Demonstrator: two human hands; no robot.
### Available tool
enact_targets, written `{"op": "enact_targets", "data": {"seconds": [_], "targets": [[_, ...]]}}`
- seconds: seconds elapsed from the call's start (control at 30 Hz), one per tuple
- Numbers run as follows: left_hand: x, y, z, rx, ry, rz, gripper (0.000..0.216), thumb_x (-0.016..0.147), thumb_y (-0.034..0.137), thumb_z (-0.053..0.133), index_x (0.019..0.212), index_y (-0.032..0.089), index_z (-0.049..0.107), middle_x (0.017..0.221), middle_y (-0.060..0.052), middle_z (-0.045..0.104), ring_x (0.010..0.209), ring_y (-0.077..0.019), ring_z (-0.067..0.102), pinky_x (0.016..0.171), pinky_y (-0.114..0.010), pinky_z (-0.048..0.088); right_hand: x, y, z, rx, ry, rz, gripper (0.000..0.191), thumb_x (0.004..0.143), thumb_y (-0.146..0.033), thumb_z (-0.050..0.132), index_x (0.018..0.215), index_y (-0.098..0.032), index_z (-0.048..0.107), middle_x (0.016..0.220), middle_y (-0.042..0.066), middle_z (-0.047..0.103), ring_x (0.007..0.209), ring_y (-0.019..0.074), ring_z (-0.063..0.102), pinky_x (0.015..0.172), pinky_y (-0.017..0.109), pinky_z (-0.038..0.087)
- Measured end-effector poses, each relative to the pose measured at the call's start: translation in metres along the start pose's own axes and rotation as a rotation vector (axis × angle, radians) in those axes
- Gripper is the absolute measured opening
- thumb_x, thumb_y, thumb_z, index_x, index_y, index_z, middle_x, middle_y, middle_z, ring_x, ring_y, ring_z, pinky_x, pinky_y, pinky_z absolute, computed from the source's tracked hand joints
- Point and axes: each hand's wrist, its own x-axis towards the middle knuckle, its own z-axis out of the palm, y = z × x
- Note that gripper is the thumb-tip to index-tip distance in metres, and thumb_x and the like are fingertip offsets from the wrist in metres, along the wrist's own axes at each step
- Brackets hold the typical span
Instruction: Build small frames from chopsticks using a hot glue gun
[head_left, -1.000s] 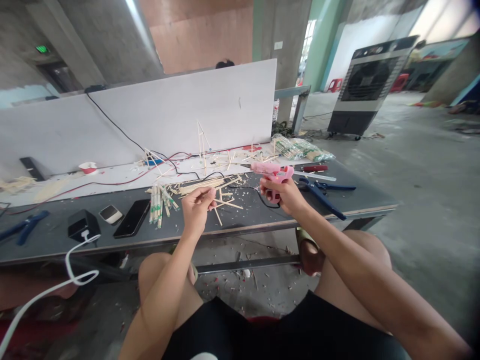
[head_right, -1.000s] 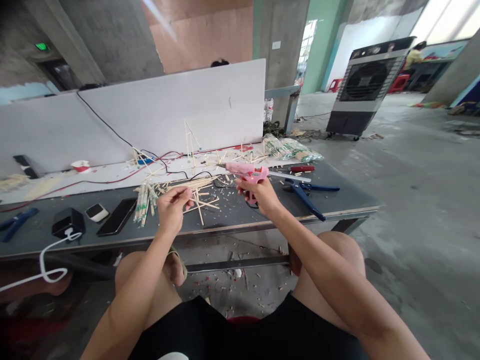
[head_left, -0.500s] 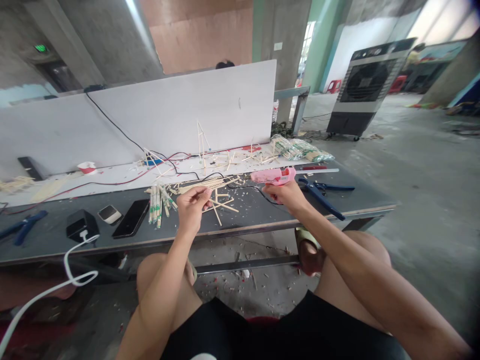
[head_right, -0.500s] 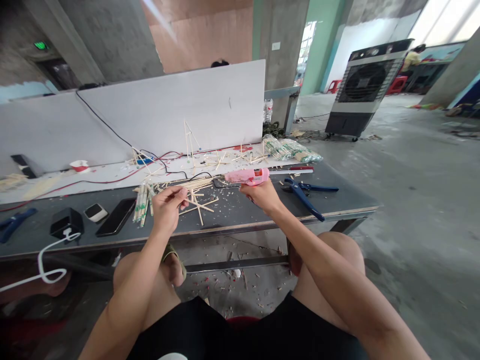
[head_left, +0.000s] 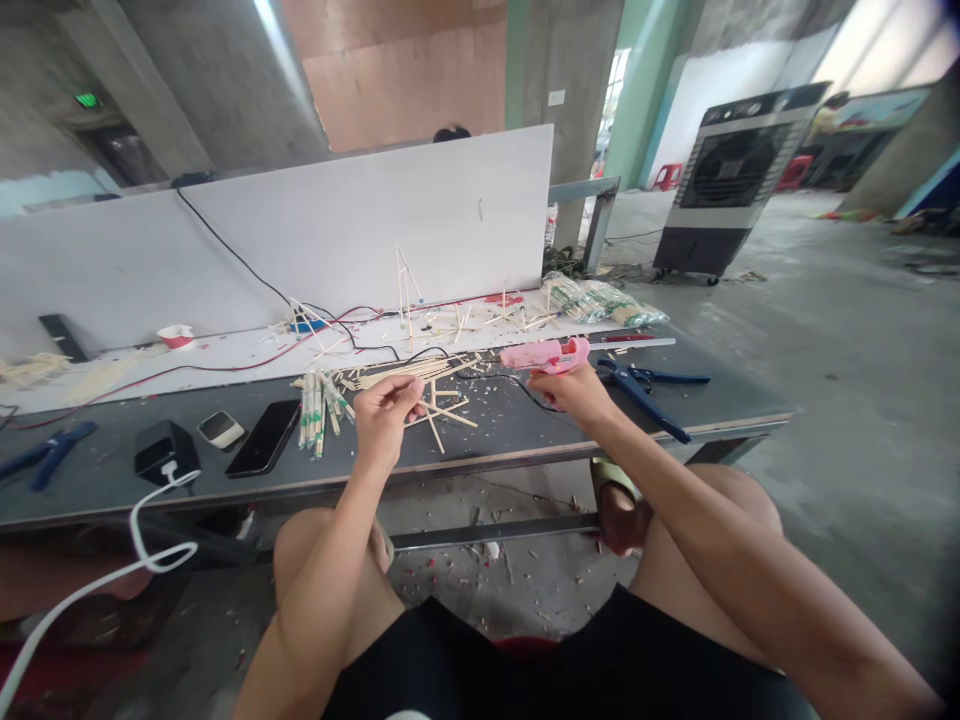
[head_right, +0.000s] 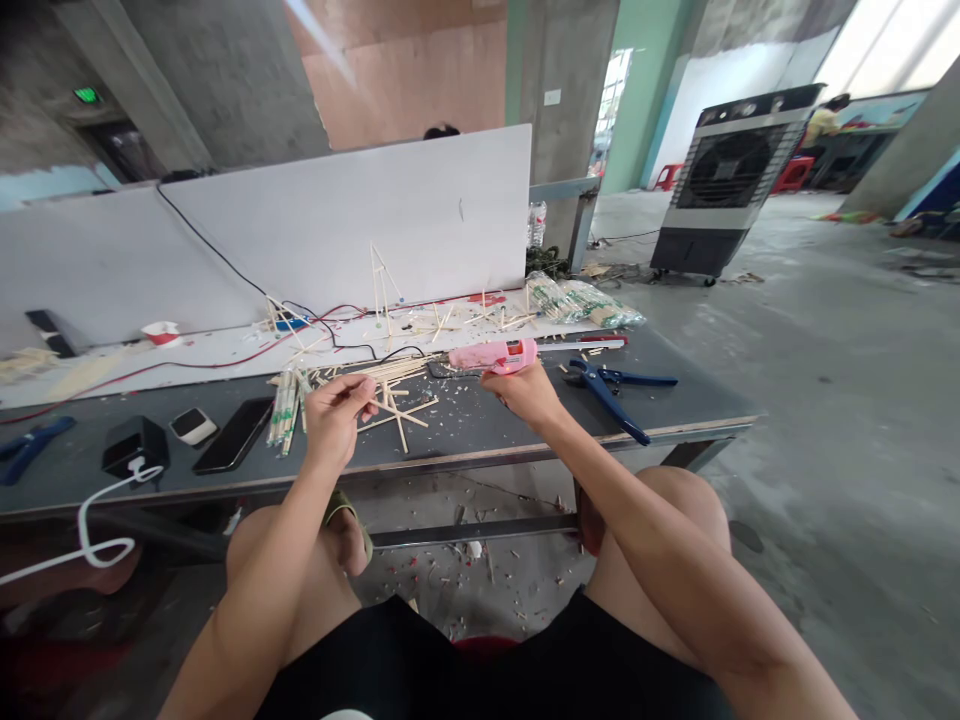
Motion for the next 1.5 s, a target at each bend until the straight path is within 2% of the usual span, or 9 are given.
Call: {"op": "enact_targets", "data": {"seconds": [0.4,0.63,0.8,1.03,1.17,1.27,1.37,1.43,1.5], "targets": [[0.001,0.000,-0.001,0.012,-0.018,0.013,0.025,0.071,0.034,0.084,0.084,0.014,0.077,0.060,-0.001,0.064,0.049,-0.0104,0.057,0.043,-0.021,0.041,-0.003,-0.004,0.001,0.014,-0.017,0.022,0.023,0.061,-0.024,0.070,0.055,-0.019,0.048,0.048,-0.005,0.043,0.046,0.0067,0.032,0.042,0.023,0.021],[0.001,-0.001,-0.002,-0.001,-0.031,0.020,0.022,0.073,0.032,0.084,0.085,0.015,0.078,0.061,-0.001,0.064,0.050,-0.0101,0.057,0.045,-0.021,0.041,0.000,0.002,0.003,0.089,-0.040,0.100,0.024,0.061,-0.031,0.079,0.064,-0.016,0.060,0.055,-0.001,0.056,0.045,0.0075,0.039,0.039,0.022,0.022],[0.000,0.000,0.000,-0.029,-0.058,-0.023,0.021,0.075,0.033,0.082,0.083,0.014,0.077,0.062,-0.002,0.063,0.052,-0.0098,0.056,0.046,-0.021,0.040,0.012,0.003,-0.003,0.245,-0.122,0.191,0.038,0.060,-0.040,0.087,0.074,-0.015,0.063,0.067,0.003,0.065,0.048,0.0067,0.044,0.038,0.020,0.027],[0.005,0.004,-0.005,-0.168,-0.130,-0.164,0.021,0.075,0.031,0.083,0.081,0.013,0.077,0.066,-0.002,0.061,0.054,-0.0084,0.053,0.047,-0.021,0.036,0.055,0.039,-0.018,-0.298,-0.036,0.377,0.022,0.066,-0.023,0.083,0.071,-0.015,0.062,0.062,0.004,0.064,0.056,0.0126,0.059,0.044,0.020,0.040],[0.008,0.005,-0.012,-0.243,-0.161,-0.219,0.018,0.073,0.029,0.084,0.077,0.014,0.076,0.068,-0.002,0.060,0.056,-0.0083,0.052,0.049,-0.021,0.037,0.067,0.054,-0.020,-0.503,0.033,0.371,0.018,0.075,-0.029,0.074,0.067,-0.013,0.068,0.064,0.010,0.067,0.073,0.0253,0.069,0.060,0.029,0.049],[0.009,0.005,-0.017,-0.301,-0.153,-0.232,0.016,0.072,0.028,0.084,0.076,0.015,0.076,0.066,-0.002,0.060,0.056,-0.0090,0.052,0.050,-0.022,0.038,0.064,0.053,-0.015,-0.776,0.150,0.289,0.024,0.079,-0.033,0.071,0.072,-0.009,0.073,0.082,0.022,0.072,0.098,0.0380,0.067,0.081,0.040,0.050],[0.011,0.005,-0.021,-0.331,-0.132,-0.227,0.014,0.072,0.026,0.084,0.077,0.015,0.077,0.065,-0.001,0.058,0.057,-0.0087,0.052,0.050,-0.022,0.039,0.055,0.047,0.003,-1.126,0.263,0.041,0.031,0.088,-0.032,0.061,0.090,-0.006,0.077,0.107,0.028,0.070,0.110,0.0381,0.062,0.090,0.043,0.047],[0.011,0.006,-0.022,-0.332,-0.119,-0.224,0.014,0.071,0.025,0.084,0.077,0.015,0.077,0.066,-0.002,0.058,0.058,-0.0086,0.052,0.049,-0.021,0.038,0.048,0.045,0.023,-1.160,0.150,-0.151,0.030,0.093,-0.027,0.054,0.097,-0.010,0.078,0.107,0.022,0.072,0.104,0.0309,0.063,0.090,0.039,0.047],[0.011,0.007,-0.023,-0.321,-0.103,-0.221,0.015,0.071,0.026,0.084,0.077,0.014,0.077,0.066,-0.002,0.059,0.058,-0.0087,0.053,0.048,-0.020,0.036,0.045,0.045,0.045,-1.056,-0.058,-0.299,0.029,0.093,-0.020,0.051,0.101,-0.017,0.079,0.103,0.012,0.074,0.095,0.0235,0.065,0.088,0.032,0.047]]}}
